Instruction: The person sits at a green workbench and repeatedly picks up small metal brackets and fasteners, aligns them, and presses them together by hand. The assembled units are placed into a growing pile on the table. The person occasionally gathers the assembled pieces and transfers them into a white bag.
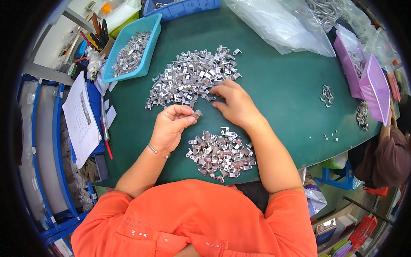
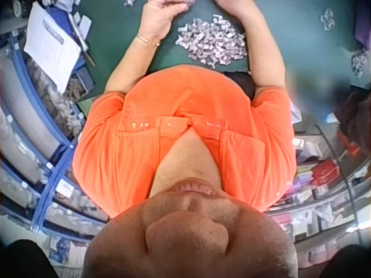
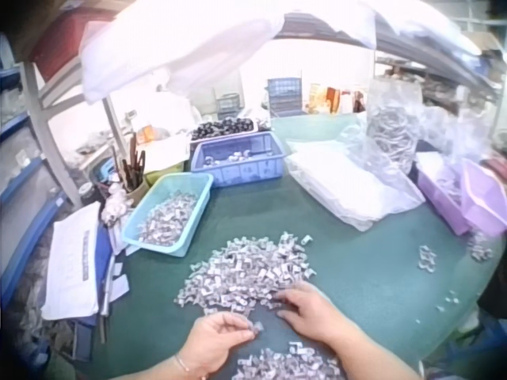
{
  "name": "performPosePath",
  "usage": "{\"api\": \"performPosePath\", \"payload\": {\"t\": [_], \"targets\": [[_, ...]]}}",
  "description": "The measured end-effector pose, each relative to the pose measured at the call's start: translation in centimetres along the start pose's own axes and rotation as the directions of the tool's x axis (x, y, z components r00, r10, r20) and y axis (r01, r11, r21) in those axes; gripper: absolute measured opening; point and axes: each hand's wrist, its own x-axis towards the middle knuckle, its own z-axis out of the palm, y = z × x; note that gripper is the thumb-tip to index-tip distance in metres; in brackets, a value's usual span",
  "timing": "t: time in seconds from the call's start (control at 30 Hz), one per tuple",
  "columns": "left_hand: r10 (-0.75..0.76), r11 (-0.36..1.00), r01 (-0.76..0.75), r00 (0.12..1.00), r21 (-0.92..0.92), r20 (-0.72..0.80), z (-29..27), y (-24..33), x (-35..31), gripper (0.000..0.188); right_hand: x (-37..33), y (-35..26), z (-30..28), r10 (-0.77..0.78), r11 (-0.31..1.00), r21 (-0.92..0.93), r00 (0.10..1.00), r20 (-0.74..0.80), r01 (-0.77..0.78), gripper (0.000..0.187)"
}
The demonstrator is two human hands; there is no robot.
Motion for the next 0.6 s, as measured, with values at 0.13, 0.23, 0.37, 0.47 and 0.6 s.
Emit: {"api": "performPosePath", "payload": {"t": [0.13,0.23,0.37,0.47,0.6], "targets": [[-0.016,1.0,0.016,1.0,-0.019,0.001,0.0,0.0,-0.1,0.017,0.3,0.0,0.4,-0.145,0.958,-0.241,0.988,0.059,0.155,0.016],[-0.041,0.999,0.042,0.999,-0.027,0.031,0.5,0.5,-0.4,0.015,0.0,-0.8,-1.3,0.142,0.973,0.153,0.97,0.197,-0.173,0.012],[-0.175,0.975,0.134,0.954,0.177,0.244,0.5,1.6,-1.2,0.014,-0.2,-0.2,-4.0,-0.063,0.889,0.375,0.743,0.666,-0.261,0.015],[0.028,0.693,-0.219,0.96,0.687,0.278,1.0,1.6,-1.3,0.019,-0.2,-0.6,-1.8,-0.11,0.974,0.222,0.932,0.347,0.033,0.018],[0.444,0.101,-0.415,0.832,0.904,0.332,0.3,0.5,1.4,0.03,0.2,-1.6,1.1,-0.168,0.97,-0.159,0.981,0.099,0.183,0.027]]}}
